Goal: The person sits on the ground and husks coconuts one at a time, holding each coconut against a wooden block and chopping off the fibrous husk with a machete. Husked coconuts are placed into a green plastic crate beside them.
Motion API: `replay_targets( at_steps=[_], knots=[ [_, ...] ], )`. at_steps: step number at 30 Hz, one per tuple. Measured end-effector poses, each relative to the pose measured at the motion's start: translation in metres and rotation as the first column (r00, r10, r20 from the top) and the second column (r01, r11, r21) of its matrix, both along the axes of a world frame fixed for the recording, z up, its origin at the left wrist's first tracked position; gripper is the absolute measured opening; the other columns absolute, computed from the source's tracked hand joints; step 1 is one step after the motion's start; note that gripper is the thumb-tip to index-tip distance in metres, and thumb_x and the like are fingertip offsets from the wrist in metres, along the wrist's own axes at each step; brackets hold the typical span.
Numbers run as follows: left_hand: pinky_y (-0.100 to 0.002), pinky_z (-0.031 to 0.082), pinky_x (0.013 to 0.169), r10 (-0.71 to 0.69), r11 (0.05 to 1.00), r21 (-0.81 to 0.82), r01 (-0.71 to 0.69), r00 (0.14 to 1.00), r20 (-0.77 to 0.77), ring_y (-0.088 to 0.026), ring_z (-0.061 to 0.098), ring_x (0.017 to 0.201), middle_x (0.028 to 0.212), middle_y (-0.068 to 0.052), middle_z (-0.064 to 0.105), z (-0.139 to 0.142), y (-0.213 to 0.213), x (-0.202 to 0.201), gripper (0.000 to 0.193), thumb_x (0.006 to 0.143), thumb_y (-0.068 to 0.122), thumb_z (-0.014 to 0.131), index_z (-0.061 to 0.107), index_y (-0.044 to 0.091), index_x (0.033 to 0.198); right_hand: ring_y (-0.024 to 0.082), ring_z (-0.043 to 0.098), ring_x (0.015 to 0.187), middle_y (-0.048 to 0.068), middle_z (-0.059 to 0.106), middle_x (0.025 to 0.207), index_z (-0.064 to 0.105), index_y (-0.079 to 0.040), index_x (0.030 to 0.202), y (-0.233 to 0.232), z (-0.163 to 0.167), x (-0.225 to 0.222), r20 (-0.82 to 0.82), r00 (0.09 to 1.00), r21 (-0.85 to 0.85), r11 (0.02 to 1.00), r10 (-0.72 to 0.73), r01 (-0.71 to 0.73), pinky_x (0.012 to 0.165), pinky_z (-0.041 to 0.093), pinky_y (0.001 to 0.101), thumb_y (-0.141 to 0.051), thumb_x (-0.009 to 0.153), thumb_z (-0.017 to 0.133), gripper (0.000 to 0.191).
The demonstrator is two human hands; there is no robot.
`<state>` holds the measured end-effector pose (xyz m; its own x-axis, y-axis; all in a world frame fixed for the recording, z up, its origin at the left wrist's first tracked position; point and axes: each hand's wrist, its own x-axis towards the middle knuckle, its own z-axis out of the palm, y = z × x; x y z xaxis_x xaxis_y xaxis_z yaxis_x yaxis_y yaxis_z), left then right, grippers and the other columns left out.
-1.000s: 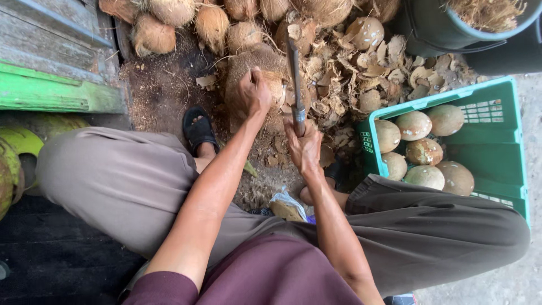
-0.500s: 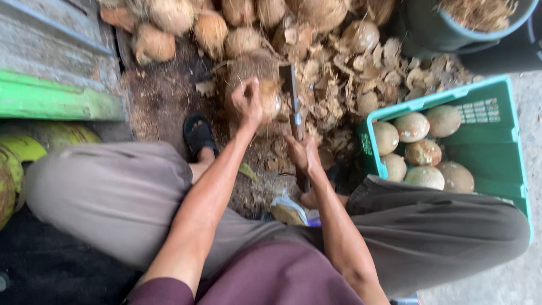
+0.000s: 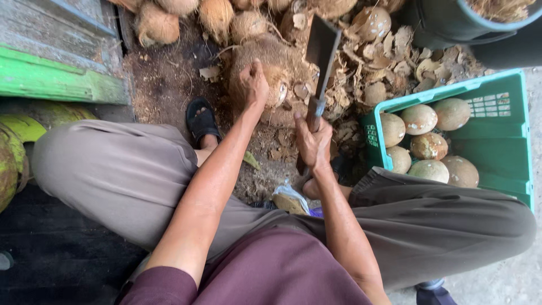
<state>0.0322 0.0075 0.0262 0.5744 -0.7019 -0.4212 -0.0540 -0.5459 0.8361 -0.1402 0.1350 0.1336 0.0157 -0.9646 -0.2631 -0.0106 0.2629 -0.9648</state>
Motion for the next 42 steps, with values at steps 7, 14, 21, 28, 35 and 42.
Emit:
replay_targets(
  at_steps=[7, 14, 21, 28, 35, 42],
  knots=[
    [-0.057, 0.054, 0.093, 0.050, 0.989, 0.144, -0.023, 0.981, -0.185, -0.034, 0.062, 0.090, 0.122, -0.019, 0.060, 0.004, 0.003, -0.007, 0.053, 0.104, 0.052, 0.041, 0.042, 0.012, 0.139, 0.009, 0.052, 0.043, -0.004, 0.061, 0.062, 0.060, -0.012, 0.081, 0.000, -0.001, -0.009, -0.047, 0.996, 0.124, 0.990, 0.073, -0.067, 0.038, 0.046, 0.0272, -0.025, 0.098, 0.067, 0.022],
    [-0.044, 0.050, 0.094, 0.014, 0.987, 0.161, -0.027, 0.996, 0.083, -0.023, 0.063, 0.113, 0.141, -0.012, 0.056, -0.001, 0.005, -0.005, 0.060, 0.100, 0.056, 0.045, 0.053, 0.012, 0.140, 0.009, 0.043, 0.043, 0.000, 0.051, 0.059, 0.047, -0.011, 0.072, 0.001, -0.002, 0.002, 0.264, 0.962, -0.071, 0.993, -0.075, 0.097, 0.037, 0.036, 0.0271, -0.025, 0.106, 0.074, 0.045],
    [-0.055, 0.045, 0.106, 0.190, 0.956, 0.281, -0.083, 0.906, -0.379, -0.048, 0.060, 0.128, 0.137, -0.033, 0.061, 0.009, 0.003, -0.009, 0.059, 0.107, 0.057, 0.040, 0.055, 0.013, 0.144, 0.008, 0.051, 0.043, -0.001, 0.058, 0.057, 0.062, -0.012, 0.079, -0.002, 0.003, -0.002, -0.205, 0.976, 0.038, 0.997, 0.075, -0.069, 0.038, 0.043, 0.0280, -0.032, 0.098, 0.068, 0.028],
    [-0.046, 0.048, 0.102, 0.059, 0.998, 0.028, -0.064, 0.985, 0.162, -0.024, 0.065, 0.116, 0.136, -0.010, 0.062, 0.017, 0.017, -0.018, 0.053, 0.103, 0.053, 0.038, 0.066, 0.011, 0.120, 0.011, 0.048, 0.044, 0.000, 0.056, 0.059, 0.054, -0.010, 0.074, -0.010, -0.007, 0.002, -0.376, 0.914, 0.137, 0.984, 0.156, -0.111, 0.038, 0.043, 0.0345, -0.030, 0.099, 0.065, 0.034],
    [-0.050, 0.043, 0.096, 0.109, 0.993, -0.046, -0.105, 0.989, 0.102, -0.024, 0.058, 0.112, 0.128, -0.011, 0.059, 0.015, 0.018, -0.024, 0.035, 0.100, 0.043, 0.046, 0.067, 0.016, 0.108, 0.013, 0.050, 0.043, 0.003, 0.055, 0.056, 0.059, -0.009, 0.082, -0.009, -0.032, -0.002, -0.478, 0.876, -0.057, 0.993, 0.062, -0.102, 0.039, 0.045, 0.0346, -0.036, 0.100, 0.062, 0.032],
    [-0.047, 0.055, 0.078, 0.039, 0.998, 0.042, -0.041, 0.998, 0.041, -0.025, 0.065, 0.082, 0.094, -0.002, 0.072, -0.005, 0.022, -0.009, 0.039, 0.098, 0.046, 0.040, 0.066, 0.019, 0.090, 0.014, 0.048, 0.041, 0.002, 0.054, 0.056, 0.061, -0.007, 0.081, -0.008, -0.078, -0.014, -0.323, 0.905, 0.417, 0.900, 0.278, -0.128, 0.037, 0.043, 0.0331, -0.037, 0.098, 0.067, 0.036]
  ],
)
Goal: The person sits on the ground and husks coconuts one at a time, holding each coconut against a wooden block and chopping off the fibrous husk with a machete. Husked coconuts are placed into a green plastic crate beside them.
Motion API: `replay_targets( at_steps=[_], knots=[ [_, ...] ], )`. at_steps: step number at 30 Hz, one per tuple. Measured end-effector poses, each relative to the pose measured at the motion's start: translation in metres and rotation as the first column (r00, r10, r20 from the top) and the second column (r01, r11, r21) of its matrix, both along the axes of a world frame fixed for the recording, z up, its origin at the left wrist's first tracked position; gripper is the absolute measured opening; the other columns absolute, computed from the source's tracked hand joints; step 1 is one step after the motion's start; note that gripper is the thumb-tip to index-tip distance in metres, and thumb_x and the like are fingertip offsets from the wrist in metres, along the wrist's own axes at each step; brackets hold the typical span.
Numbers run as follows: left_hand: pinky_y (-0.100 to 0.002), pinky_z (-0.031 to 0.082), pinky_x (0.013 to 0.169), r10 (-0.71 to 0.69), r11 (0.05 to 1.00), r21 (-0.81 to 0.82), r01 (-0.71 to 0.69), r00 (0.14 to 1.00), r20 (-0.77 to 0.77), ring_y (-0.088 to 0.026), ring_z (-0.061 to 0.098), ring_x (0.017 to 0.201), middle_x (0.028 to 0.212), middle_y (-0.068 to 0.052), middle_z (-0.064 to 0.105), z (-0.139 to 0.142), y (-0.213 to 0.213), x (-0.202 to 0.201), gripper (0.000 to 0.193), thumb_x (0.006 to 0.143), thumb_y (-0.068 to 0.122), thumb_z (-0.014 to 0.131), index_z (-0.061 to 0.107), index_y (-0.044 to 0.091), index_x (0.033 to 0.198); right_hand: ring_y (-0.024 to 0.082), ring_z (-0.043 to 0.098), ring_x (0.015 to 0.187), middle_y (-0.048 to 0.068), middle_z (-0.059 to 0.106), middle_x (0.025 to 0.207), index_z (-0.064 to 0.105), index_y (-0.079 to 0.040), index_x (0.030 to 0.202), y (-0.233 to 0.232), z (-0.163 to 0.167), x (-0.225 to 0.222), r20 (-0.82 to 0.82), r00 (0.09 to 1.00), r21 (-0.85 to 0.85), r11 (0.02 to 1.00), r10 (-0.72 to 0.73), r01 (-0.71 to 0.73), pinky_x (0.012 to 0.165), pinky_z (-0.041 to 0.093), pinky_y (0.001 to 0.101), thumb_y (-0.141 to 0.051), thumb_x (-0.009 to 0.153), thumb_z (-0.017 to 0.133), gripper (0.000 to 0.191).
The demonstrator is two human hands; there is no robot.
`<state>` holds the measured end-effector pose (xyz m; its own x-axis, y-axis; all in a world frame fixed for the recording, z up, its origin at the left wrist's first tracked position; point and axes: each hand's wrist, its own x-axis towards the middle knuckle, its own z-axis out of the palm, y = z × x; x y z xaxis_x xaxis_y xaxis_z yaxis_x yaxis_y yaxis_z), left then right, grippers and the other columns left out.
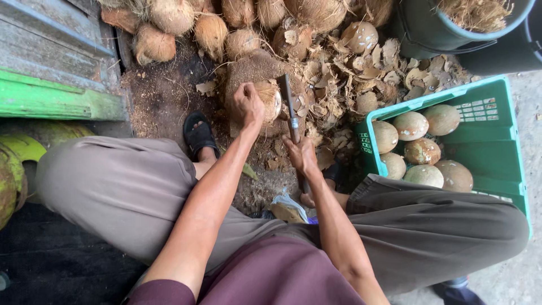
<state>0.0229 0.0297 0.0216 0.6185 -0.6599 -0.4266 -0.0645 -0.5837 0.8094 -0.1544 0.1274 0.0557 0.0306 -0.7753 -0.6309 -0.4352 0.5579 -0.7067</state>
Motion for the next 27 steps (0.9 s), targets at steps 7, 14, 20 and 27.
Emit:
replay_targets(
  at_steps=[7, 14, 20, 27],
  knots=[
    [-0.047, 0.047, 0.081, -0.091, 0.954, -0.237, 0.182, 0.933, 0.348, -0.022, 0.057, 0.082, 0.084, -0.008, 0.061, 0.004, 0.010, 0.017, 0.053, 0.098, 0.061, 0.052, 0.061, 0.012, 0.080, 0.013, 0.044, 0.040, 0.000, 0.051, 0.054, 0.055, -0.009, 0.079, 0.004, 0.008, -0.005, 0.291, 0.949, 0.057, 0.993, -0.120, 0.108, 0.037, 0.040, 0.0325, -0.031, 0.096, 0.071, 0.032],
    [-0.041, 0.046, 0.072, -0.064, 0.984, -0.167, 0.066, 0.998, 0.017, -0.018, 0.054, 0.075, 0.078, 0.001, 0.057, 0.018, 0.003, 0.001, 0.036, 0.080, 0.049, 0.067, 0.050, 0.017, 0.085, 0.009, 0.048, 0.043, -0.002, 0.053, 0.056, 0.055, -0.011, 0.075, 0.005, 0.059, -0.004, 0.224, 0.972, -0.100, 0.991, -0.068, 0.092, 0.037, 0.040, 0.0277, -0.032, 0.100, 0.067, 0.034],
    [-0.038, 0.046, 0.071, -0.124, 0.871, -0.439, 0.221, 0.963, 0.238, -0.018, 0.053, 0.075, 0.080, -0.003, 0.056, -0.003, -0.007, -0.001, 0.036, 0.093, 0.043, 0.065, 0.053, 0.013, 0.078, 0.008, 0.043, 0.044, -0.001, 0.049, 0.057, 0.052, -0.008, 0.073, 0.008, 0.077, -0.012, 0.549, 0.814, -0.257, 0.889, -0.187, 0.378, 0.039, 0.034, 0.0274, -0.033, 0.100, 0.074, 0.043],
    [-0.038, 0.049, 0.075, -0.141, 0.919, -0.338, 0.201, 0.971, 0.196, -0.017, 0.057, 0.075, 0.082, -0.001, 0.062, 0.007, -0.009, 0.008, 0.039, 0.101, 0.045, 0.053, 0.058, 0.015, 0.076, 0.008, 0.044, 0.040, -0.003, 0.052, 0.054, 0.054, -0.010, 0.077, 0.005, 0.085, -0.001, 0.317, 0.944, -0.167, 0.975, -0.088, 0.148, 0.035, 0.038, 0.0270, -0.034, 0.099, 0.069, 0.037]
  ],
)
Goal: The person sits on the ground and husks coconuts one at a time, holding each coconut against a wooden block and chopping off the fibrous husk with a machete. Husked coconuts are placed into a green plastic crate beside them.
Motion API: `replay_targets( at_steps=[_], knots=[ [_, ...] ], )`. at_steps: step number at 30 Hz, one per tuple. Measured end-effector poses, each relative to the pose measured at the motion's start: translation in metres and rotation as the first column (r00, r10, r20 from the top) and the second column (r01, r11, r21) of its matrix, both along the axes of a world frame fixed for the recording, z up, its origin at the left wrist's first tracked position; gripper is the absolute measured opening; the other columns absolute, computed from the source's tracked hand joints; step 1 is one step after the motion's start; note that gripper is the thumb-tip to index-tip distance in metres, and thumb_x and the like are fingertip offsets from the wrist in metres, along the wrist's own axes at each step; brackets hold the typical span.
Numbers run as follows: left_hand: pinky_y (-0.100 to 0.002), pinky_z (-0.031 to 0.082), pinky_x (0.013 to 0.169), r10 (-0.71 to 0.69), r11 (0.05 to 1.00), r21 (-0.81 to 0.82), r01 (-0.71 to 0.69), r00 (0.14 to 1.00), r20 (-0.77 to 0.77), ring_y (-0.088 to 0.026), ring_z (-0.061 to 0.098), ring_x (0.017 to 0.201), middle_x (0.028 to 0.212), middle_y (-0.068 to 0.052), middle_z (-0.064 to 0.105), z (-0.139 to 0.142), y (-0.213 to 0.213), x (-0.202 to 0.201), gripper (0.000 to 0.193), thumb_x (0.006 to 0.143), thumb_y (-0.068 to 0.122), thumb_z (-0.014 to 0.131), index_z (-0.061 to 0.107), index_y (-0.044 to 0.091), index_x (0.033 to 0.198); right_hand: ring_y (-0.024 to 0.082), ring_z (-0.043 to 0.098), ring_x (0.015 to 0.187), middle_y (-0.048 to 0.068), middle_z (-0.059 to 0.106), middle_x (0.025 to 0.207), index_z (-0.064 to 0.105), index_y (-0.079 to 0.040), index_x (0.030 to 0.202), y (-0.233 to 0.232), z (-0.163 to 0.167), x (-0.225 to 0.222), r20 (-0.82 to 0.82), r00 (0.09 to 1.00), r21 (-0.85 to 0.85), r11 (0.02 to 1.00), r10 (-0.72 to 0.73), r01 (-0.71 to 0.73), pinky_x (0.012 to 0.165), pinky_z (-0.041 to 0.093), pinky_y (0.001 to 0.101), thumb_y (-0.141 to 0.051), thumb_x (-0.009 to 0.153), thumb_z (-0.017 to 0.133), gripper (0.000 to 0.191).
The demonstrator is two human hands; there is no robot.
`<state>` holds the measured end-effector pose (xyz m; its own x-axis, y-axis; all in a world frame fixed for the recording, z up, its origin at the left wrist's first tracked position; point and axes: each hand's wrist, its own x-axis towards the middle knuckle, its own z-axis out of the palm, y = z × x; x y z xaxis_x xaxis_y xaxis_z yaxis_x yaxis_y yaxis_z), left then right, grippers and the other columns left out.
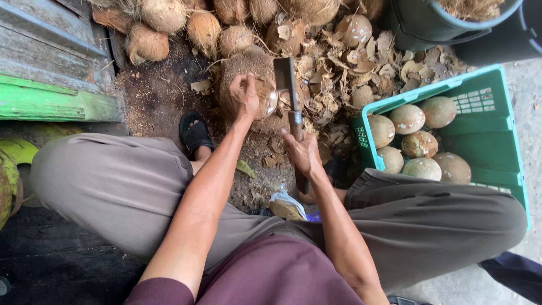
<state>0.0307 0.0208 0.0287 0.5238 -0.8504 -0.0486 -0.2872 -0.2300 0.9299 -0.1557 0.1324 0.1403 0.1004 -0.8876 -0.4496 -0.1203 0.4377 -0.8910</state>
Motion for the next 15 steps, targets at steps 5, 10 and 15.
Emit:
replay_targets(
  at_steps=[5, 10, 15],
  knots=[
    [-0.038, 0.048, 0.065, -0.033, 0.989, 0.143, 0.022, 0.997, 0.076, -0.016, 0.056, 0.069, 0.078, -0.001, 0.062, -0.006, -0.002, 0.003, 0.035, 0.100, 0.041, 0.054, 0.058, 0.015, 0.077, 0.009, 0.052, 0.043, -0.001, 0.056, 0.055, 0.059, -0.008, 0.079, 0.000, 0.008, -0.013, 0.172, 0.978, -0.306, 0.938, -0.115, 0.164, 0.039, 0.046, 0.0272, -0.032, 0.102, 0.068, 0.035],
    [-0.038, 0.048, 0.066, 0.026, 0.995, -0.100, -0.010, 0.986, 0.165, -0.017, 0.057, 0.069, 0.078, -0.001, 0.065, -0.014, -0.006, -0.001, 0.038, 0.101, 0.040, 0.056, 0.060, 0.013, 0.076, 0.010, 0.050, 0.042, -0.003, 0.054, 0.057, 0.059, -0.011, 0.075, 0.000, -0.006, 0.002, -0.074, 0.995, -0.150, 0.987, -0.061, 0.049, 0.035, 0.045, 0.0286, -0.029, 0.097, 0.068, 0.030],
    [-0.038, 0.046, 0.060, -0.013, 0.995, 0.104, 0.001, 0.994, 0.112, -0.018, 0.052, 0.064, 0.077, -0.002, 0.063, -0.003, 0.000, -0.002, 0.041, 0.101, 0.046, 0.051, 0.060, 0.014, 0.077, 0.007, 0.049, 0.046, -0.001, 0.055, 0.056, 0.058, -0.009, 0.069, 0.000, -0.005, 0.001, -0.225, 0.974, -0.028, 0.999, 0.012, -0.019, 0.039, 0.040, 0.0262, -0.035, 0.096, 0.072, 0.040]
  ],
)
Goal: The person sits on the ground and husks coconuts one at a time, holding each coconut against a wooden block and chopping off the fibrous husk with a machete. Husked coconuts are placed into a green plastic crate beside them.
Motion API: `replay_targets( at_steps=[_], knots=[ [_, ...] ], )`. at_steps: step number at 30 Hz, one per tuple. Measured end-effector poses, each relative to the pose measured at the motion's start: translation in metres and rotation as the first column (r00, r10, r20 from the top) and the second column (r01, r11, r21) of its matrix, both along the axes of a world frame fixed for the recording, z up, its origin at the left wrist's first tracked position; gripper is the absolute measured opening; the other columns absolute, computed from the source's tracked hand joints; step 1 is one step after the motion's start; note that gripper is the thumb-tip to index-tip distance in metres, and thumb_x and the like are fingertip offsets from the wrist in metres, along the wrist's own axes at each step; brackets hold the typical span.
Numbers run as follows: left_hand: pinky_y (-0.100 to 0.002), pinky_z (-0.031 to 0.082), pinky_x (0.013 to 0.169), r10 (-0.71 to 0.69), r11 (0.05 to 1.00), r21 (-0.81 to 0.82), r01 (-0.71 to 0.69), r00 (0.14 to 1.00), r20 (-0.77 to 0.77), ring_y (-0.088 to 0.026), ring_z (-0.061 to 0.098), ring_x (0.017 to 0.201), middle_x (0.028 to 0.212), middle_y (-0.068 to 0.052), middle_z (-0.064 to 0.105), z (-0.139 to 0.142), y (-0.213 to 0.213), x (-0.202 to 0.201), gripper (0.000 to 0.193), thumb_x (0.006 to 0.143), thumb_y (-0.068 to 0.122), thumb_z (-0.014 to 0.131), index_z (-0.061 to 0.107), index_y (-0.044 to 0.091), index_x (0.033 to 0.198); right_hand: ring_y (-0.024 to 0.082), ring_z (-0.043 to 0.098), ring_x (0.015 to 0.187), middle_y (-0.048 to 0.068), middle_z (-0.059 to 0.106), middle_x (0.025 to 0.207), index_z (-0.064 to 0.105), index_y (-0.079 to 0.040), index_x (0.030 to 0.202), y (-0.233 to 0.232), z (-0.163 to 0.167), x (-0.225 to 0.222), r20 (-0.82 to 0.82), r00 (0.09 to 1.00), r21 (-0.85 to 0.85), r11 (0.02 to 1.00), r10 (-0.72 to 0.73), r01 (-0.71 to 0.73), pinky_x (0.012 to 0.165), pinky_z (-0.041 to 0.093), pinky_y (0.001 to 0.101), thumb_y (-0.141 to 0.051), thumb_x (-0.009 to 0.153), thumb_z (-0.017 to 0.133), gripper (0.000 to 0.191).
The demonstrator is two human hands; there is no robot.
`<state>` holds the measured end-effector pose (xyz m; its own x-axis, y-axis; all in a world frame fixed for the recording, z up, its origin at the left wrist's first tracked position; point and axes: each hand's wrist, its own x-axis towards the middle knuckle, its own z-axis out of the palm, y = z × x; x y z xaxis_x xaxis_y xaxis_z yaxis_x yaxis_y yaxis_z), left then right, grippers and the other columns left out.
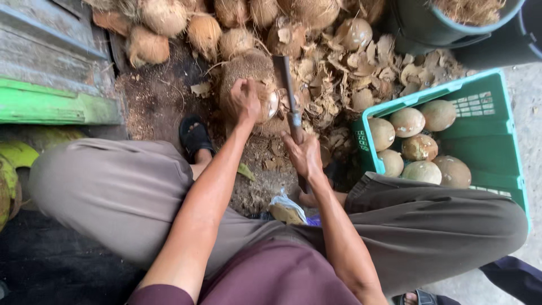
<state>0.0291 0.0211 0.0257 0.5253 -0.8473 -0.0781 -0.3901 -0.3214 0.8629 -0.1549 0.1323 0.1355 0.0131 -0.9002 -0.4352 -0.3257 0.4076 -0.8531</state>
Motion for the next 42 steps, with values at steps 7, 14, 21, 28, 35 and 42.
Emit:
replay_targets(
  at_steps=[7, 14, 21, 28, 35, 42],
  knots=[
    [-0.040, 0.046, 0.066, 0.010, 0.998, -0.064, -0.009, 1.000, 0.026, -0.020, 0.058, 0.070, 0.077, -0.003, 0.063, -0.001, 0.001, -0.004, 0.038, 0.101, 0.042, 0.052, 0.059, 0.012, 0.079, 0.008, 0.045, 0.043, 0.001, 0.055, 0.056, 0.060, -0.009, 0.074, -0.003, 0.003, 0.005, 0.152, 0.985, -0.159, 0.982, -0.079, 0.103, 0.036, 0.037, 0.0283, -0.035, 0.097, 0.066, 0.036],
    [-0.039, 0.049, 0.076, 0.034, 0.975, -0.219, -0.038, 0.999, -0.021, -0.016, 0.057, 0.075, 0.083, -0.002, 0.064, -0.013, -0.001, -0.008, 0.028, 0.102, 0.031, 0.058, 0.058, 0.013, 0.080, 0.008, 0.058, 0.050, 0.001, 0.067, 0.064, 0.066, -0.007, 0.085, -0.006, -0.010, 0.000, -0.081, 0.993, -0.089, 0.993, -0.087, 0.080, 0.045, 0.047, 0.0272, -0.033, 0.093, 0.070, 0.027],
    [-0.039, 0.046, 0.068, 0.076, 0.997, 0.004, -0.076, 0.997, -0.001, -0.019, 0.053, 0.069, 0.078, -0.005, 0.061, -0.004, 0.000, -0.008, 0.033, 0.101, 0.036, 0.061, 0.057, 0.011, 0.080, 0.015, 0.052, 0.052, 0.003, 0.060, 0.063, 0.067, -0.005, 0.084, -0.002, -0.031, 0.006, -0.093, 0.994, -0.105, 0.993, 0.050, -0.060, 0.048, 0.045, 0.0359, -0.034, 0.097, 0.062, 0.032],
    [-0.039, 0.048, 0.078, 0.088, 0.996, -0.025, -0.090, 0.994, -0.072, -0.021, 0.059, 0.080, 0.088, -0.006, 0.066, -0.008, 0.002, -0.012, 0.033, 0.101, 0.042, 0.060, 0.062, 0.014, 0.084, 0.019, 0.050, 0.055, 0.008, 0.054, 0.062, 0.055, -0.006, 0.081, 0.004, -0.045, 0.005, -0.196, 0.977, -0.019, 0.996, 0.083, -0.089, 0.053, 0.045, 0.0431, -0.039, 0.097, 0.065, 0.038],
    [-0.042, 0.053, 0.084, 0.096, 0.990, -0.112, -0.087, 0.993, 0.071, -0.020, 0.066, 0.091, 0.102, -0.006, 0.070, -0.007, 0.001, -0.020, 0.028, 0.097, 0.041, 0.059, 0.070, 0.016, 0.090, 0.013, 0.052, 0.053, 0.003, 0.055, 0.068, 0.053, -0.007, 0.092, -0.003, -0.010, -0.001, -0.083, 0.991, -0.083, 0.990, 0.105, -0.112, 0.048, 0.053, 0.0318, -0.032, 0.103, 0.063, 0.029],
    [-0.041, 0.056, 0.075, 0.061, 0.995, 0.072, -0.067, 0.995, 0.078, -0.019, 0.065, 0.084, 0.094, -0.005, 0.072, -0.005, 0.002, -0.016, 0.034, 0.097, 0.044, 0.059, 0.066, 0.016, 0.079, 0.010, 0.047, 0.051, -0.005, 0.050, 0.062, 0.055, -0.007, 0.090, -0.003, 0.015, 0.002, 0.191, 0.973, -0.301, 0.935, -0.132, 0.186, 0.043, 0.039, 0.0298, -0.029, 0.102, 0.065, 0.026]
  ],
)
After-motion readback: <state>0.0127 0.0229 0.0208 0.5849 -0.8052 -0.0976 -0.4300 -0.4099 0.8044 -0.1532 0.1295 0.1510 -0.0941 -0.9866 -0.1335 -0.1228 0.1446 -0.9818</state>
